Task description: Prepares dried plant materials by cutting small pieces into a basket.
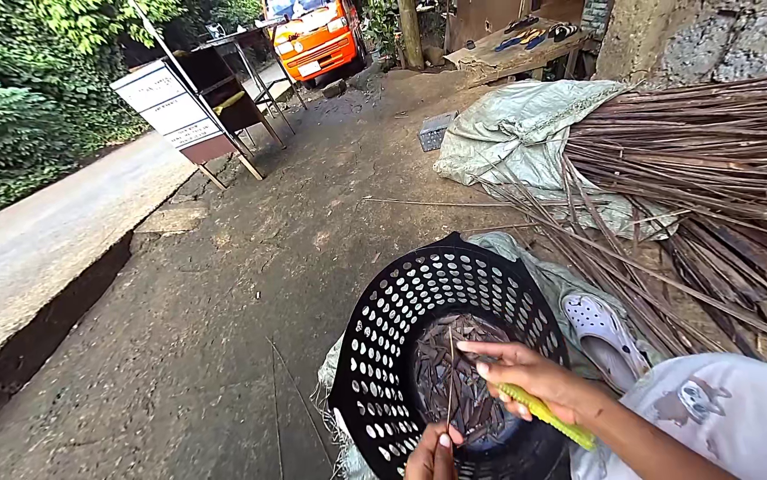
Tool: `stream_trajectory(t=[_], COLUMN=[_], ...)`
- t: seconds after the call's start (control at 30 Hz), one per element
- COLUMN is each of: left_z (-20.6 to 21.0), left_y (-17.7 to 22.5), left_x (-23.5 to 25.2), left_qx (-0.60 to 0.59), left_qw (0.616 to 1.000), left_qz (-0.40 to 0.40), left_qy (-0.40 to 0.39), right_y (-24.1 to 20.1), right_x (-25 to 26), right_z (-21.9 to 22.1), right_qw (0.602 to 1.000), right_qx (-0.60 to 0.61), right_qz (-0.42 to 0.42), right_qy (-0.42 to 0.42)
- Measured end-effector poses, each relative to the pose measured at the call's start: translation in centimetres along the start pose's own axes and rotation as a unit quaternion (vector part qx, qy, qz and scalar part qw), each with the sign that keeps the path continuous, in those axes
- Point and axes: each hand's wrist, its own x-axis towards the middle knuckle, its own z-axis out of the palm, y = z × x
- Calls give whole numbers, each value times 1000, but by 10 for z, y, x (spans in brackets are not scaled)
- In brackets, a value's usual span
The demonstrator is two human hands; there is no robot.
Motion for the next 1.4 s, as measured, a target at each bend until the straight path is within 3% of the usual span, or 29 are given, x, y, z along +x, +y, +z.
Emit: stream_trajectory(t=[0.13,0.37,0.57,0.83,1.0,1.13,1.3,1.4], left_z=[2,20,25,31,21,14,13,18], left_y=[-5,9,9,11,5,7,8,9], left_x=[-1,-9,-7,-5,-15,-14,-14,-14], left_qx=[139,351,361,371,371,360,353,355], left_qw=[989,926,924,924,919,920,925,925], left_qz=[55,97,75,44,72,87,80,82], left_qy=[10,102,97,84,117,127,118,109], right_y=[-2,4,17,18,6,1,6,8], right_x=[6,12,19,21,25,17,9,11], right_z=[7,17,29,30,7,8,11,12], right_qw=[999,997,988,981,958,976,998,997], right_qx=[18,40,48,63,93,75,35,28], right_qz=[1,-24,-46,-30,-44,-17,-44,-48], right_qy=[-31,61,139,182,269,202,-11,-56])
